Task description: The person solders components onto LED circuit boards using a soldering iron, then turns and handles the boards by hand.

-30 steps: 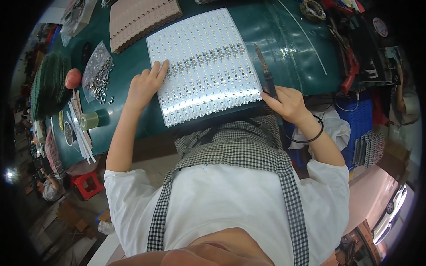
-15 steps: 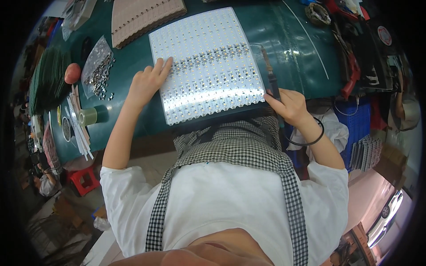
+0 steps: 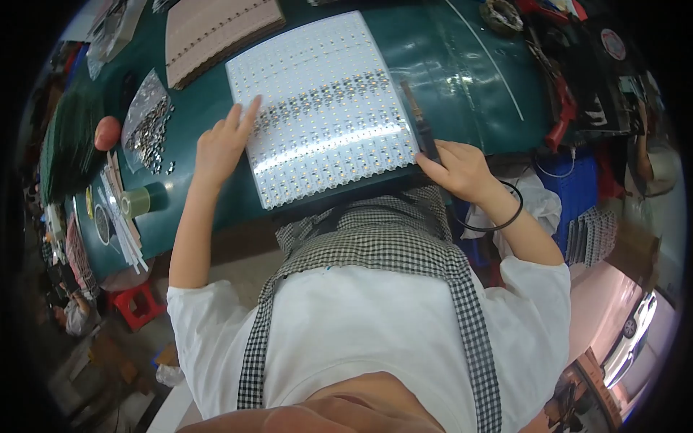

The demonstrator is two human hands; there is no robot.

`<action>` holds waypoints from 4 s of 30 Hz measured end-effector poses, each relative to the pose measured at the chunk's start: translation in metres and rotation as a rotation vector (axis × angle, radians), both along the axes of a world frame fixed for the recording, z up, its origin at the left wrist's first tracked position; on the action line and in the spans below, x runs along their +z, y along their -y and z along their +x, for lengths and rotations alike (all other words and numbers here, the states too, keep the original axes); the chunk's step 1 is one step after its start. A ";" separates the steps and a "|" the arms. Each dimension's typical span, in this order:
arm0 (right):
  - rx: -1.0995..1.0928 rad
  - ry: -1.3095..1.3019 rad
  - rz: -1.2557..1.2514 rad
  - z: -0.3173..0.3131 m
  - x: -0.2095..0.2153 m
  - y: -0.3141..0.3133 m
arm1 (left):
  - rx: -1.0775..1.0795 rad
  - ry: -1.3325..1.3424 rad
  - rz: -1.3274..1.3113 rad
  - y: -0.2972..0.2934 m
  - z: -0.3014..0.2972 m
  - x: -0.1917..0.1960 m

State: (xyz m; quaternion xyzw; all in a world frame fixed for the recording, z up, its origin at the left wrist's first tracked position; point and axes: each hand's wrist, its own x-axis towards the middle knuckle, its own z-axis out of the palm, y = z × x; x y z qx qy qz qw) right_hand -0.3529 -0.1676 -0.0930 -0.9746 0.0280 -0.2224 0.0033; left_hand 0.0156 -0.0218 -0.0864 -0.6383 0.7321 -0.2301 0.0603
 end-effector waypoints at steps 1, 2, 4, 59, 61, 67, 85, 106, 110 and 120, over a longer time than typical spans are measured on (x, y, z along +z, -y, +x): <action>-0.004 -0.016 -0.012 -0.002 -0.002 0.000 | -0.012 -0.009 -0.006 -0.003 0.001 -0.002; -0.015 -0.024 -0.017 -0.002 0.000 -0.001 | 0.070 -0.191 -0.068 -0.007 0.003 -0.005; -0.004 -0.025 0.065 -0.002 0.004 -0.001 | 0.143 -0.379 -0.126 -0.015 0.002 -0.002; -1.044 0.989 0.867 -0.151 0.051 0.185 | 0.759 -0.003 -0.753 -0.049 -0.020 0.176; -1.045 0.986 0.869 -0.153 0.042 0.196 | 0.787 0.024 -0.673 -0.054 -0.024 0.178; -1.050 1.074 0.969 -0.158 0.025 0.208 | 0.876 0.099 -0.420 -0.078 -0.034 0.186; -1.098 0.555 0.615 -0.169 0.078 0.149 | 0.664 -0.674 -1.149 -0.084 0.019 0.084; -0.031 1.483 2.390 -0.105 0.049 0.070 | 0.509 -1.171 -0.471 0.026 -0.115 0.052; -0.584 1.307 1.989 -0.049 0.057 0.036 | 0.358 -1.085 -0.147 0.043 -0.145 0.051; -0.650 0.507 1.497 -0.025 0.044 -0.016 | 0.066 -1.024 -0.011 0.064 -0.168 0.023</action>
